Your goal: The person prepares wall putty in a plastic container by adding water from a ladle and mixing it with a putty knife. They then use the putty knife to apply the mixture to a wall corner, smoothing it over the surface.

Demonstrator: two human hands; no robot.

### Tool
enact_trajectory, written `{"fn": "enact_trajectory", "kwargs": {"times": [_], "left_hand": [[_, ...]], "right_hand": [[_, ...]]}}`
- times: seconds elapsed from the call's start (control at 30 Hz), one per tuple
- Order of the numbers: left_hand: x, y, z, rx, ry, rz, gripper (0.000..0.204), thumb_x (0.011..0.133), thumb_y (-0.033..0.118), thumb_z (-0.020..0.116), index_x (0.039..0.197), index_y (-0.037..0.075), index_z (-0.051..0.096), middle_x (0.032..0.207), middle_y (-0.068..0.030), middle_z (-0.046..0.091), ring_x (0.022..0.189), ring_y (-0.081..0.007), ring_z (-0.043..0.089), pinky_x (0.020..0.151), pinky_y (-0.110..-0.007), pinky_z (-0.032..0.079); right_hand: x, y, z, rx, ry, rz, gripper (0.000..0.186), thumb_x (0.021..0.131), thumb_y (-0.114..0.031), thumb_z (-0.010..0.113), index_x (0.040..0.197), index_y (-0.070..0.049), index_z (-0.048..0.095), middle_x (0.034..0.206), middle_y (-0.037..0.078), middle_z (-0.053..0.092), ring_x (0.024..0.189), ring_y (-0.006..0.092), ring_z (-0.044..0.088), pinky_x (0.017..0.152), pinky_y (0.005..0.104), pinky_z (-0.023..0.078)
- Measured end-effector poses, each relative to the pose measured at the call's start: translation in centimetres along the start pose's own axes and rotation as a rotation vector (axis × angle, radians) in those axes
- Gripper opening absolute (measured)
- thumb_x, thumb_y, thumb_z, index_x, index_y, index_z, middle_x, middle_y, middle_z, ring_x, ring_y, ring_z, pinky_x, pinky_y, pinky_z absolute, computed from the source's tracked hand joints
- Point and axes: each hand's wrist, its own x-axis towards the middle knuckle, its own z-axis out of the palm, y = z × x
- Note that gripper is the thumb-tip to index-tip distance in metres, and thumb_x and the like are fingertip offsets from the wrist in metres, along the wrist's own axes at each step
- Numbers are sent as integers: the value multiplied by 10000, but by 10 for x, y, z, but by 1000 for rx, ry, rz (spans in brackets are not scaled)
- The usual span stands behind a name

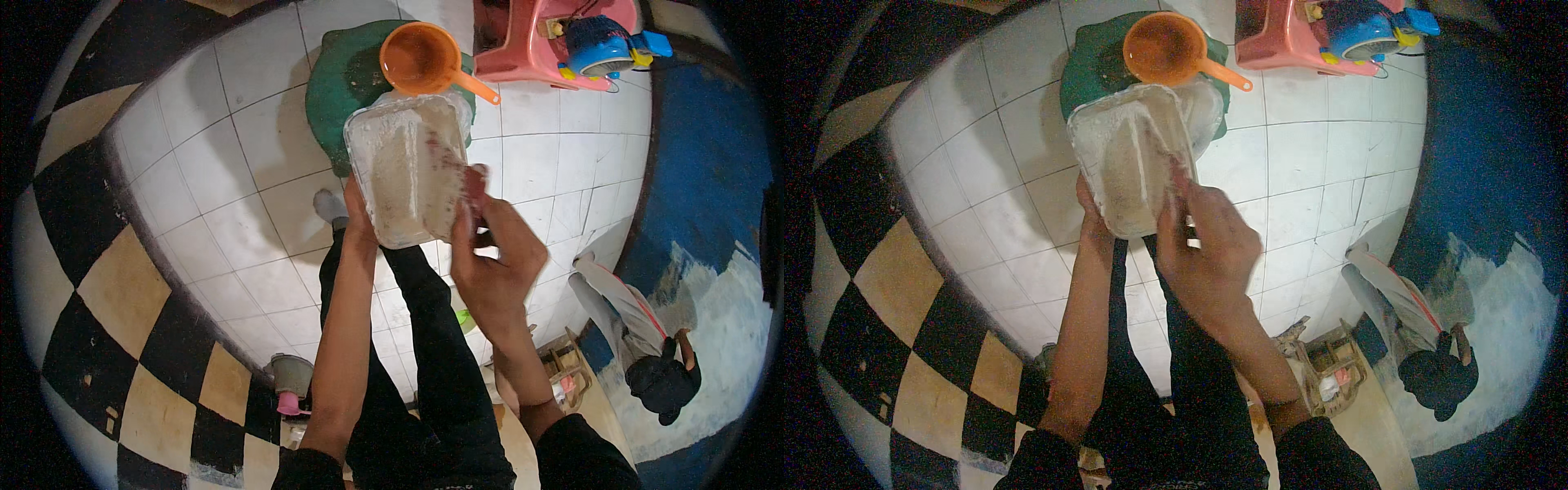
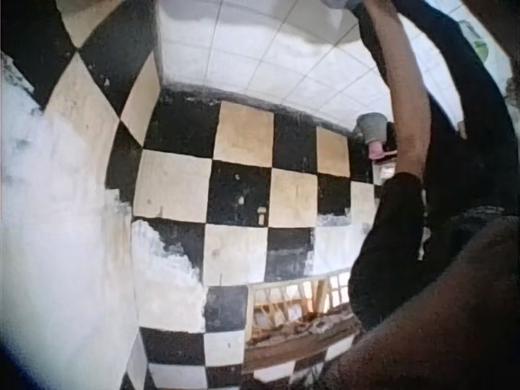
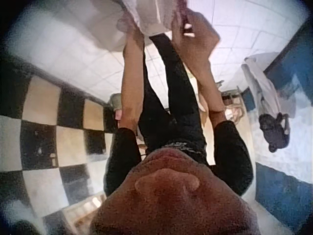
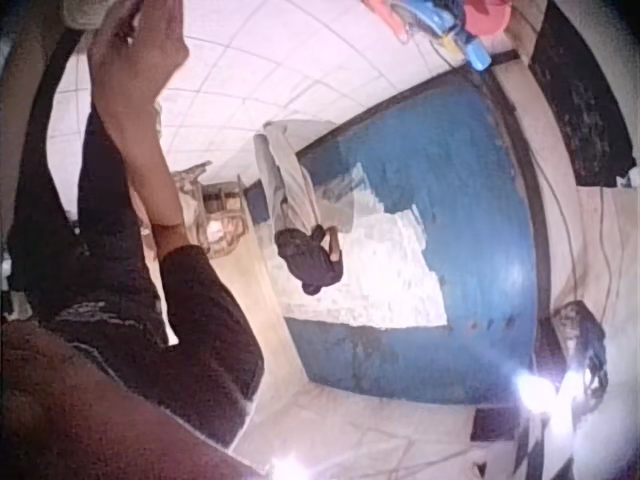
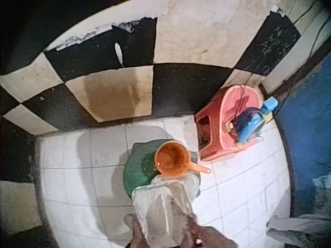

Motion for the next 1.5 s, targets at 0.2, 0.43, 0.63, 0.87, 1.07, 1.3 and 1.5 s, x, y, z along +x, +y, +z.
{"fn": "enact_trajectory", "kwargs": {"times": [0.2, 0.43, 0.63, 0.87, 1.07, 1.3, 1.5], "left_hand": [[-2, 1, 14, 146, 125, -58, 587, 938, 509, 401, 1320, 74, 502, 1242, -93, 585, 1083, -250, 586, 929, -387, 489], [-6, 4, -8, 73, 164, -58, 614, 912, 513, 442, 1345, 79, 472, 1282, -122, 555, 1146, -273, 553, 957, -411, 477], [0, 10, -41, -116, 75, -87, 616, 902, 469, 468, 1352, 49, 450, 1296, -140, 543, 1152, -288, 552, 961, -425, 482], [-12, 48, -30, 80, 144, 65, 530, 928, 400, 441, 1283, 11, 501, 1193, -137, 595, 1069, -280, 587, 931, -405, 495], [-15, 67, -39, 50, 197, 105, 478, 955, 339, 391, 1286, 11, 500, 1212, -131, 588, 1077, -277, 587, 926, -397, 498], [-16, 71, -47, 45, 242, 133, 517, 967, 384, 374, 1325, 23, 467, 1264, -131, 560, 1144, -281, 554, 967, -412, 475], [-9, 63, -58, 56, 266, 253, 574, 966, 464, 366, 1371, 61, 410, 1329, -123, 504, 1199, -275, 512, 996, -422, 453]], "right_hand": [[7, 4, 0, 34, -31, 76, 120, 816, 41, 646, 933, 62, 642, 735, 125, 650, 597, 129, 640, 487, 226, 517], [22, 20, -19, 78, -22, 150, 165, 834, -44, 653, 984, 16, 620, 795, 133, 631, 658, 204, 666, 543, 291, 562], [42, 65, -38, 272, -67, 235, 148, 906, -87, 591, 882, 37, 668, 724, 114, 677, 671, 130, 659, 572, 266, 520], [144, 214, 31, 112, -27, 160, 277, 817, -62, 656, 1073, 14, 583, 887, 184, 662, 859, 287, 673, 761, 355, 530], [187, 265, 94, -46, -620, 46, 494, 970, -411, 490, 1111, 48, 607, 1050, 210, 657, 1031, 288, 624, 869, 379, 477], [182, 263, 126, -270, -514, 66, 656, 944, -588, 337, 996, -24, 667, 863, 251, 663, 857, 433, 641, 778, 494, 499], [170, 245, 117, -256, -413, 83, 550, 966, -490, 381, 915, -22, 666, 782, 242, 641, 755, 445, 614, 700, 499, 483]]}}
